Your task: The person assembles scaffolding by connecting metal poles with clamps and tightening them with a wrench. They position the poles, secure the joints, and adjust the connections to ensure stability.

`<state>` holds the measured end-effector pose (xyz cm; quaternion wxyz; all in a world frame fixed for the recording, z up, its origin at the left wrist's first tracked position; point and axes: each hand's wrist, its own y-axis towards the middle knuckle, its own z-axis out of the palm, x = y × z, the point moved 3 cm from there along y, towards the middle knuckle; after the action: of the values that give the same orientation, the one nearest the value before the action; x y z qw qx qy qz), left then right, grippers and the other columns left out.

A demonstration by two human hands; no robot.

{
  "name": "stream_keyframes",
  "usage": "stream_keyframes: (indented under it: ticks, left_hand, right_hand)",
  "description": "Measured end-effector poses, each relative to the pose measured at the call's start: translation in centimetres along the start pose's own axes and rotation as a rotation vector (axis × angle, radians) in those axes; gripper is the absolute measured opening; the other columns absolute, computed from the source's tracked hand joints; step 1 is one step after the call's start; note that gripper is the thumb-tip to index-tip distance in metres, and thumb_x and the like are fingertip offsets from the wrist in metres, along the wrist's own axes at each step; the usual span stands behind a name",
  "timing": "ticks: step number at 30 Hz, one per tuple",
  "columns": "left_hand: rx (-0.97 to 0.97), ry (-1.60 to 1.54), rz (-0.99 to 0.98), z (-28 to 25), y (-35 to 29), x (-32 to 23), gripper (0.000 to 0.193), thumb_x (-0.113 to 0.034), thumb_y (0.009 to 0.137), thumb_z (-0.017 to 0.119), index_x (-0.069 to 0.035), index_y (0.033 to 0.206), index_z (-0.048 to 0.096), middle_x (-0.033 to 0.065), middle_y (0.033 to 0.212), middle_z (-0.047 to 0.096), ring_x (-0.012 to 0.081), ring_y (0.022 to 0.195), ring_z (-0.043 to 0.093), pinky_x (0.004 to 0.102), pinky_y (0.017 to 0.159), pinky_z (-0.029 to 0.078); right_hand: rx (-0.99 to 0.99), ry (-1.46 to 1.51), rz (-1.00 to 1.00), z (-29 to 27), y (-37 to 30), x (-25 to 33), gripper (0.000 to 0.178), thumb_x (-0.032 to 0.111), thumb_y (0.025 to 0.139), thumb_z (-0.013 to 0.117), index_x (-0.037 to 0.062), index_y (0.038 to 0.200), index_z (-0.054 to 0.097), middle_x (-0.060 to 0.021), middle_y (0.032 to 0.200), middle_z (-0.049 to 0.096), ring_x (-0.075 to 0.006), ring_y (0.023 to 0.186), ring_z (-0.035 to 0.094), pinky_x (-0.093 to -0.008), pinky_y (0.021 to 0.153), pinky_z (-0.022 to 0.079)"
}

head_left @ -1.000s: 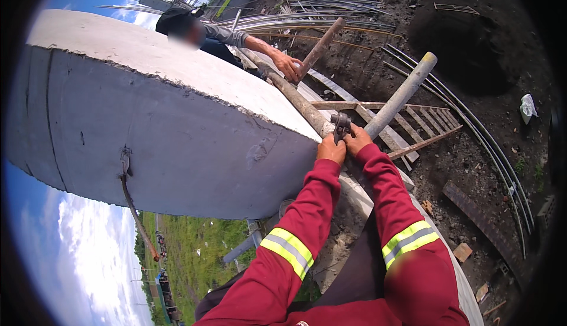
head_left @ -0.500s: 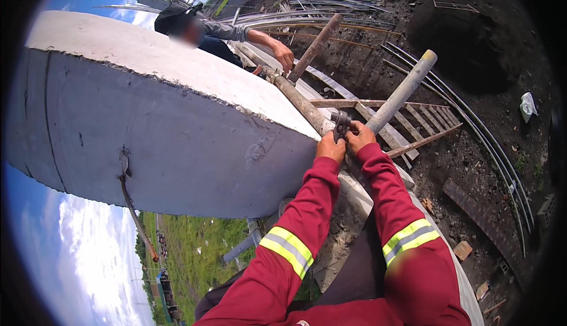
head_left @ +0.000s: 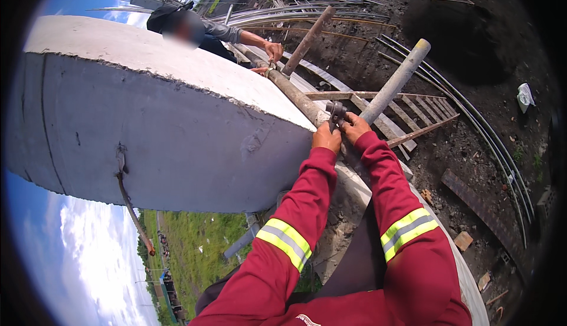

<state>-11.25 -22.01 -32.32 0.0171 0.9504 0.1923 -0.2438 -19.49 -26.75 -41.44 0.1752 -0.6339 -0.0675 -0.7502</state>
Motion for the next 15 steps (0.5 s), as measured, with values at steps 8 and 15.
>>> stream_keyframes:
  ticks: [8,15]
  left_hand:
    - [-0.007,-0.021,0.009,0.11,0.46,0.62,0.024,-0.019,0.076,0.056,-0.002,0.092,0.059,0.0226,0.085,0.062,0.0376,0.083,0.060,0.0420,0.073,0.046]
    - [-0.020,-0.030,-0.006,0.19,0.51,0.96,0.024,-0.019,0.076,0.056,-0.001,0.091,0.061,0.0215,0.083,0.063,0.0355,0.081,0.061,0.0396,0.070,0.047]
  right_hand:
    - [0.075,0.182,0.026,-0.23,0.02,-0.18,0.034,0.011,0.079,0.064,0.0009,0.110,0.054,-0.0103,0.098,0.062,-0.0176,0.091,0.058,-0.0291,0.080,0.047]
    - [0.010,-0.014,-0.002,-0.26,0.33,-0.90,0.029,0.007,0.082,0.054,-0.0004,0.110,0.055,-0.0080,0.097,0.063,-0.0128,0.087,0.057,-0.0244,0.076,0.045]
